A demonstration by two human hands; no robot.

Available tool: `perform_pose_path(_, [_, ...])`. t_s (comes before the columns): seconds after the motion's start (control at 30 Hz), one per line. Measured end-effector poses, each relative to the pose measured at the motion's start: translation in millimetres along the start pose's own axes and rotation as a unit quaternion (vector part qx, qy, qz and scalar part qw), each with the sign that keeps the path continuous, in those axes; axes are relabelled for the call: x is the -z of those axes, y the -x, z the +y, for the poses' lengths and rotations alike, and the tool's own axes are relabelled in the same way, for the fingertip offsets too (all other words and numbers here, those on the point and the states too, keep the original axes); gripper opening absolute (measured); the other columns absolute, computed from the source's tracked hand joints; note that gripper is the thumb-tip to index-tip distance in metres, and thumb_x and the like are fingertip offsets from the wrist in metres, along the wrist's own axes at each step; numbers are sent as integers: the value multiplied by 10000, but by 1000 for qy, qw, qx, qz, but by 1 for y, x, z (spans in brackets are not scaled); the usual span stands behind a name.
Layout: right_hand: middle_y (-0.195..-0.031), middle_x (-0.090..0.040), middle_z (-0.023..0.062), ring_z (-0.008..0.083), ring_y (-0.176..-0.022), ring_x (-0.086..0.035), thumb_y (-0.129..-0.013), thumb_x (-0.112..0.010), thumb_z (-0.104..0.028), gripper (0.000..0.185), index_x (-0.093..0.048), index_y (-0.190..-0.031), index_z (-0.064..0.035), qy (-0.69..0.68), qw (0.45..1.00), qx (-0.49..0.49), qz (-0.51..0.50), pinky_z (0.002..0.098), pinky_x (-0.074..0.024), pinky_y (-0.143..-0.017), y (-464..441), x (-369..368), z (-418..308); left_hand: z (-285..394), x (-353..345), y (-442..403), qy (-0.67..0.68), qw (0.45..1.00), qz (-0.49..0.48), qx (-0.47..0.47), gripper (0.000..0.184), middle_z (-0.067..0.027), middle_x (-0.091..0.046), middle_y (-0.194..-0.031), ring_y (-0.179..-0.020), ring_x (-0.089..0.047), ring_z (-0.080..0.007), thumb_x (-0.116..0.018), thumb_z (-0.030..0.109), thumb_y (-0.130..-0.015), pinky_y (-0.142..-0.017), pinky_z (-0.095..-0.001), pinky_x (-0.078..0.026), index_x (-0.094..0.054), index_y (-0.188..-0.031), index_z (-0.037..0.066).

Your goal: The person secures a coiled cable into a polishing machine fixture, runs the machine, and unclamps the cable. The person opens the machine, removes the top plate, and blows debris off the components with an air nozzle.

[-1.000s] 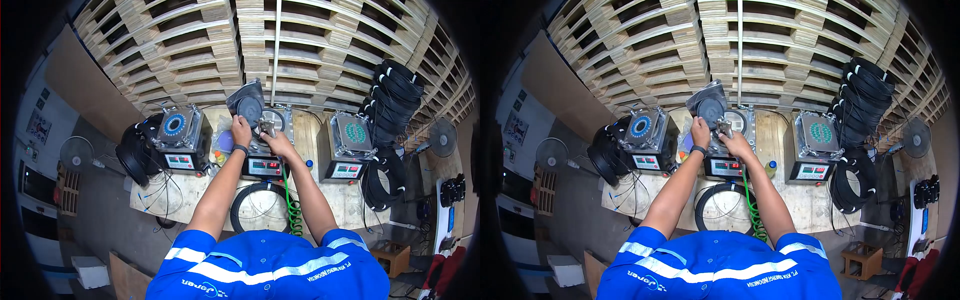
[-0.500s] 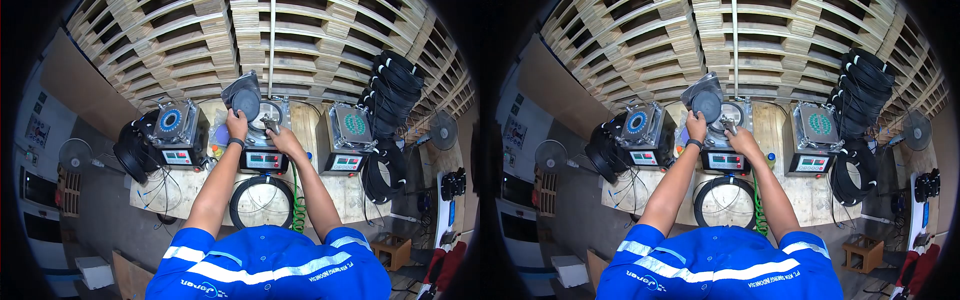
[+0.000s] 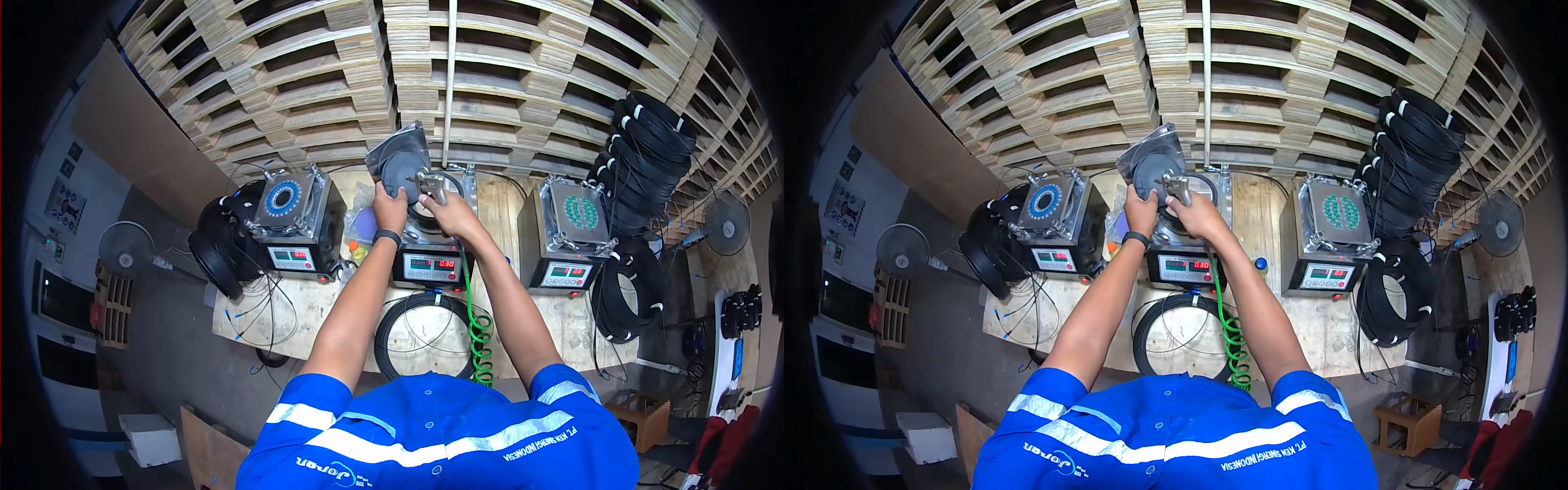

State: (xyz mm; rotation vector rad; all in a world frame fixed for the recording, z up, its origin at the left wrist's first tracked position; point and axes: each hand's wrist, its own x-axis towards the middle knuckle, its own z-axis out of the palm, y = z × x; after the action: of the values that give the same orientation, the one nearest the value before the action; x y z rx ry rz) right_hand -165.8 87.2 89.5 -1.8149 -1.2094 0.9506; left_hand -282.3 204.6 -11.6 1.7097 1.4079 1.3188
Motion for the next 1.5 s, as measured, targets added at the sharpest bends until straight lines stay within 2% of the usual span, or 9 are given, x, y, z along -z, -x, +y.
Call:
perform_pose_path(0.13, [-891, -695, 207, 329, -809, -671, -921, -614, -412, 436, -640, -1157, -46, 16, 979, 156, 132, 406, -504, -753, -38, -9, 29, -4, -3, -2, -12, 1000, 5, -5, 355, -265, -663, -977, -936, -651, -425, -715, 163, -809, -804, -425, -512, -559, -1057, -38])
perform_pose_path(0.2, [-946, -693, 211, 340, -894, -669, -926, -609, -399, 418, -643, -1150, -48, 36, 993, 46, 103, 398, -498, -809, -44, 0, 31, -5, -3, -2, -8, 1000, 0, -7, 346, -261, -665, -975, -936, -651, -426, -714, 162, -809, -803, -428, -513, -558, -1051, -31])
perform_pose_path(0.47, [-1001, -688, 228, 362, -967, -664, -928, -606, -355, 394, -630, -1164, -41, 67, 984, 69, 153, 406, -496, -839, -46, 12, 45, 1, -1, 0, -16, 1000, -2, -6, 327, -270, -660, -950, -922, -643, -442, -703, 167, -814, -789, -440, -513, -556, -1034, -25])
perform_pose_path(0.73, [-1029, -668, 255, 395, -978, -643, -911, -634, -343, 384, -630, -1142, -35, 27, 993, 117, 9, 411, -486, -859, -35, -12, 29, -1, -2, 0, -15, 1000, 14, -16, 305, -280, -653, -924, -898, -636, -453, -685, 179, -831, -770, -446, -507, -558, -1013, -30])
perform_pose_path(0.87, [-957, -678, 270, 409, -903, -660, -907, -632, -353, 410, -629, -1155, -27, 18, 999, -5, -35, 425, -502, -818, -16, -4, 16, -27, -16, -9, 29, 999, 37, -15, 223, -272, -651, -900, -862, -633, -450, -591, 180, -911, -747, -445, -494, -567, -978, -32])
perform_pose_path(0.97, [-833, -679, 207, 282, -695, -645, -897, -648, -363, 414, -653, -1087, 5, 110, 994, 15, -5, 403, -506, -662, -36, -4, 54, -8, -5, -5, 16, 1000, 10, 16, 216, -262, -651, -882, -844, -633, -442, -538, 184, -949, -738, -445, -485, -570, -969, -29])
perform_pose_path(1.1, [-839, -672, 255, 326, -796, -680, -886, -655, -336, 424, -649, -1011, 69, 127, 986, -98, -40, 422, -517, -734, -30, 9, 38, -6, -5, -3, 6, 1000, 17, 3, 225, -262, -650, -876, -839, -638, -433, -562, 200, -943, -743, -445, -487, -573, -970, -23])
perform_pose_path(1.27, [-1018, -648, 316, 453, -993, -628, -880, -653, -281, 392, -613, -1090, 48, 134, 985, 18, 109, 480, -494, -852, -52, -3, 52, 4, 1, 1, 10, 1000, 5, -4, 245, -257, -670, -935, -897, -654, -423, -629, 208, -907, -779, -437, -509, -574, -1005, -9])
perform_pose_path(1.5, [-1068, -662, 253, 368, -1012, -638, -899, -662, -275, 360, -616, -1159, -30, 77, 991, 91, 61, 419, -476, -892, -50, -15, 26, -8, -3, -2, 14, 1000, -27, -1, 396, -290, -648, -1003, -964, -608, -479, -707, 195, -826, -823, -506, -490, -517, -1112, -3])
